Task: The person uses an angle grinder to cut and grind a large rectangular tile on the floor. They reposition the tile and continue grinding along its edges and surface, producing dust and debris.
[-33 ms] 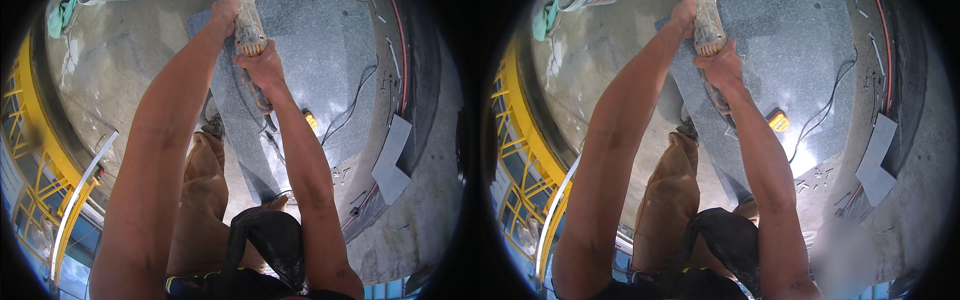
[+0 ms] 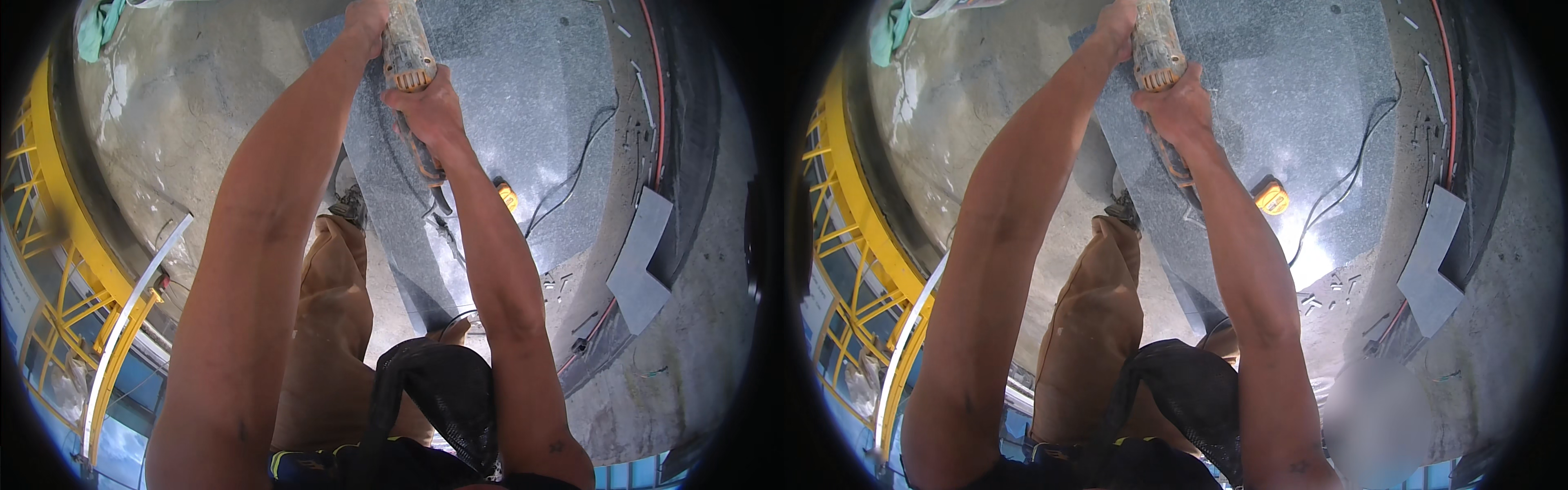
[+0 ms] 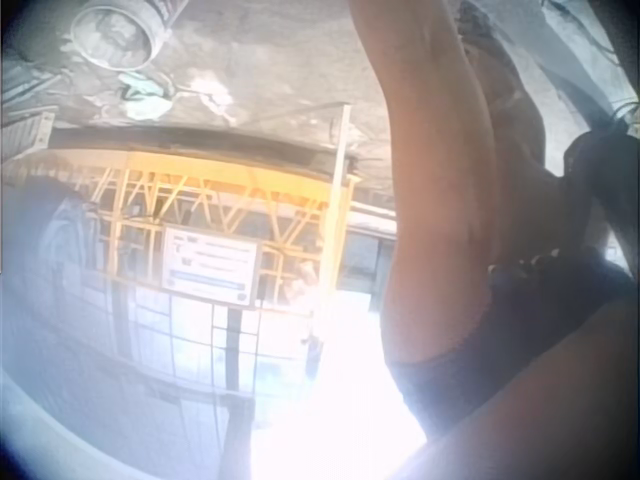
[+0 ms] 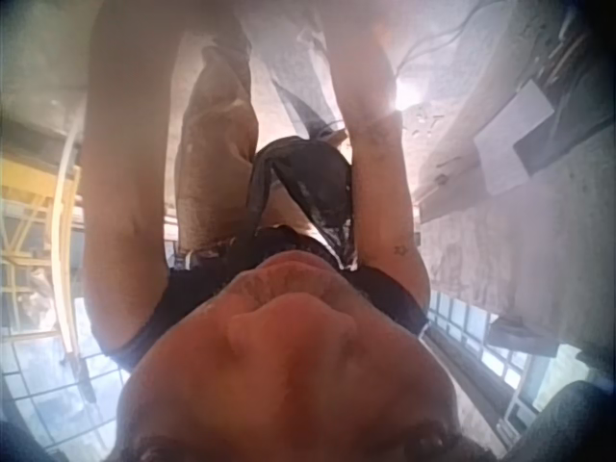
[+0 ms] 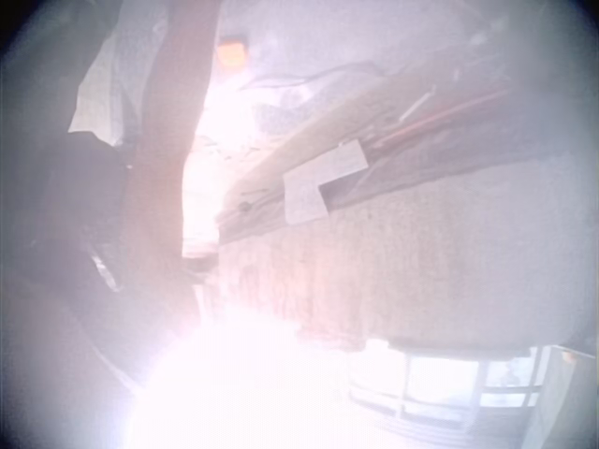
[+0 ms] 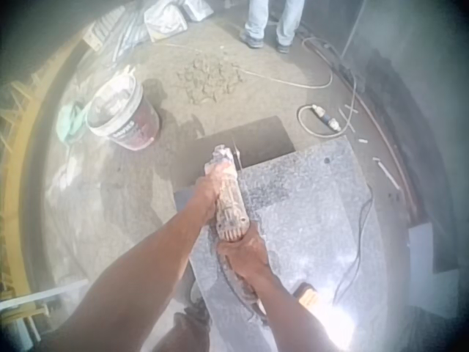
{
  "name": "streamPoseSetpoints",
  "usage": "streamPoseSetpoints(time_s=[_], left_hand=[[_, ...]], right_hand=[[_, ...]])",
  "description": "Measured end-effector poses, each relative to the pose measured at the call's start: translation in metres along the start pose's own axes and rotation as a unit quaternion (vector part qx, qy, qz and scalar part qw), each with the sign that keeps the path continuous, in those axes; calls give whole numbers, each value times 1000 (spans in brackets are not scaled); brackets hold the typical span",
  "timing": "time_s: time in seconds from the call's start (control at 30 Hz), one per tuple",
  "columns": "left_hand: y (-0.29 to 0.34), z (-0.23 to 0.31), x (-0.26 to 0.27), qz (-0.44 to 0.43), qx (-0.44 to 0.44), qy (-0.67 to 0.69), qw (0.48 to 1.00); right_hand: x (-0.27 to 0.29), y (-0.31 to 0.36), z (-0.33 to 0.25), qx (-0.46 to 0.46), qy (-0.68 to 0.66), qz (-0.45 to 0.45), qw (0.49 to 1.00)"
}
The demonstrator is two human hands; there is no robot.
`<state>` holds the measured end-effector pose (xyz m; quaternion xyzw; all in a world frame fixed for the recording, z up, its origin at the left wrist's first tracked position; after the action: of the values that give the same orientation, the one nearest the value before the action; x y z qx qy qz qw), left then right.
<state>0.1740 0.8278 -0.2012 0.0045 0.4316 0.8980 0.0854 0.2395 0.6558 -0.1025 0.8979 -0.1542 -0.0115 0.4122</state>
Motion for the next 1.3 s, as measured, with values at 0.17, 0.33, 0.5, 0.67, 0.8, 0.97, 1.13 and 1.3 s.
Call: streamPoseSetpoints(time_s=[0.17,0.33,0.5,0.67,0.8,0.97,1.13,1.3], left_hand=[[-2,-1,3,15,3,-11,1000],[-12,6,-3,-1,-21,0,1000],[-14,5,-4,2,-4,-5,1000],[-16,3,-7,-18,1,15,1000],[-20,6,-8,-24,-24,17,999],[-20,6,-4,6,-11,-10,1000],[-22,10,-2,21,-15,-27,999],[-28,12,-5,-4,-35,-22,999]], right_hand=[[-2,-3,1,4,-5,3,1000],[-3,-14,1,13,-5,10,1000],[-3,-14,0,13,-6,12,1000],[-1,-13,0,-8,-20,14,1000],[-2,-16,-3,17,-20,15,1000],[-1,-18,-2,22,-15,13,1000],[-1,-18,-5,19,-20,15,1000],[-2,-19,-7,18,-32,13,999]])
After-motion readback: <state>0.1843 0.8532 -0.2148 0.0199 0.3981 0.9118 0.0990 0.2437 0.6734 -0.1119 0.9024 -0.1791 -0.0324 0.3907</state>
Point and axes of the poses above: each hand's wrist, its own y-axis away from the middle knuckle, its own x-axis out of the back of the hand, z = x × y, the point moved 9 cm from there along -y, towards the middle knuckle, and after that the axes turned 3 degrees about -y, right-handed, at the moved point
